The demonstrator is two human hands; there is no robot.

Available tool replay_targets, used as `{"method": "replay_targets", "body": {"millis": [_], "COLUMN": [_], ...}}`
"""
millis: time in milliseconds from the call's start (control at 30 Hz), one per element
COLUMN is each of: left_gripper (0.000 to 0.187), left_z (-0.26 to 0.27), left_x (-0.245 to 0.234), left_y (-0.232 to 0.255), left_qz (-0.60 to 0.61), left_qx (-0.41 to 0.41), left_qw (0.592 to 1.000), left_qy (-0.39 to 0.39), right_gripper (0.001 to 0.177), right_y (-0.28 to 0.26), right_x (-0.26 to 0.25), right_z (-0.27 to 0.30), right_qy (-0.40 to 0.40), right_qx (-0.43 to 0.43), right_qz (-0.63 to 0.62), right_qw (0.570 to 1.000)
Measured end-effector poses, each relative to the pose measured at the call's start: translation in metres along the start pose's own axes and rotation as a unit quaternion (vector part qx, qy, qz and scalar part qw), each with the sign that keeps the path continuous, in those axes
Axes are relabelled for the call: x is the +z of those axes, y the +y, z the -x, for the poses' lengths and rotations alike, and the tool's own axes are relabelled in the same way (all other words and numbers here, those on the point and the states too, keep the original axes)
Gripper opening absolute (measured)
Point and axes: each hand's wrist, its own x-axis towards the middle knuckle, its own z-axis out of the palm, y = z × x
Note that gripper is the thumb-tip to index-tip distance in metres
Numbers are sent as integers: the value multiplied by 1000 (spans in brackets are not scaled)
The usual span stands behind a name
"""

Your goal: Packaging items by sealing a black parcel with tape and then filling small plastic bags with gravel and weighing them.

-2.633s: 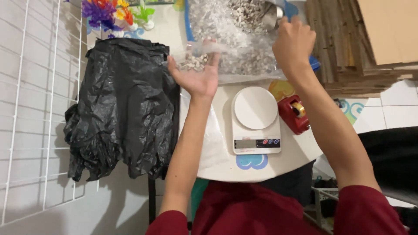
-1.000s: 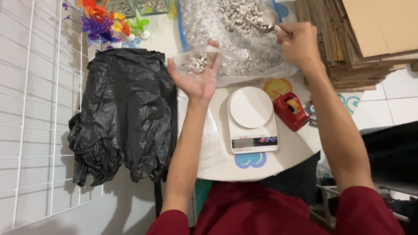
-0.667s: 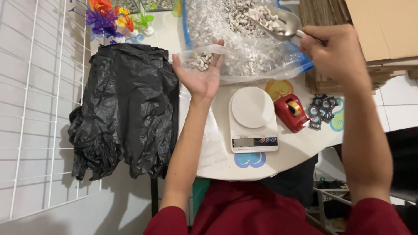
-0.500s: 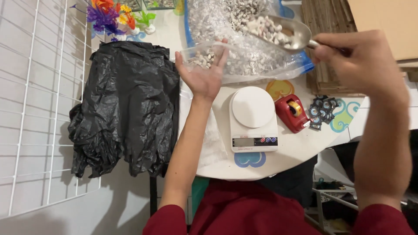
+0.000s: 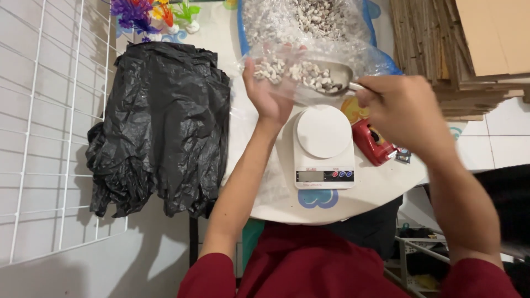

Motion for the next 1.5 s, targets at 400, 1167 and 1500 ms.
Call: {"method": "replay_targets", "body": {"millis": [400, 1167, 1500], "left_gripper": [68, 59, 65], "left_z": [3, -1, -1], "left_x": [9, 17, 16], "left_y": [1, 6, 13], "left_qz": [-5, -37, 48], "left_qx": [-10, 4, 80], "left_qw": [1000, 977, 993], "left_qy": [-8, 208, 71], "right_gripper": [38, 27, 16], "right_y": [-14, -12, 63], "right_x": [21, -11, -15], "right_z": [-1, 21, -28], "right_qy": [8, 115, 189], "right_qx": [-40, -102, -41], "right_qz": [33, -54, 36], "right_qw": [999, 987, 980]}}
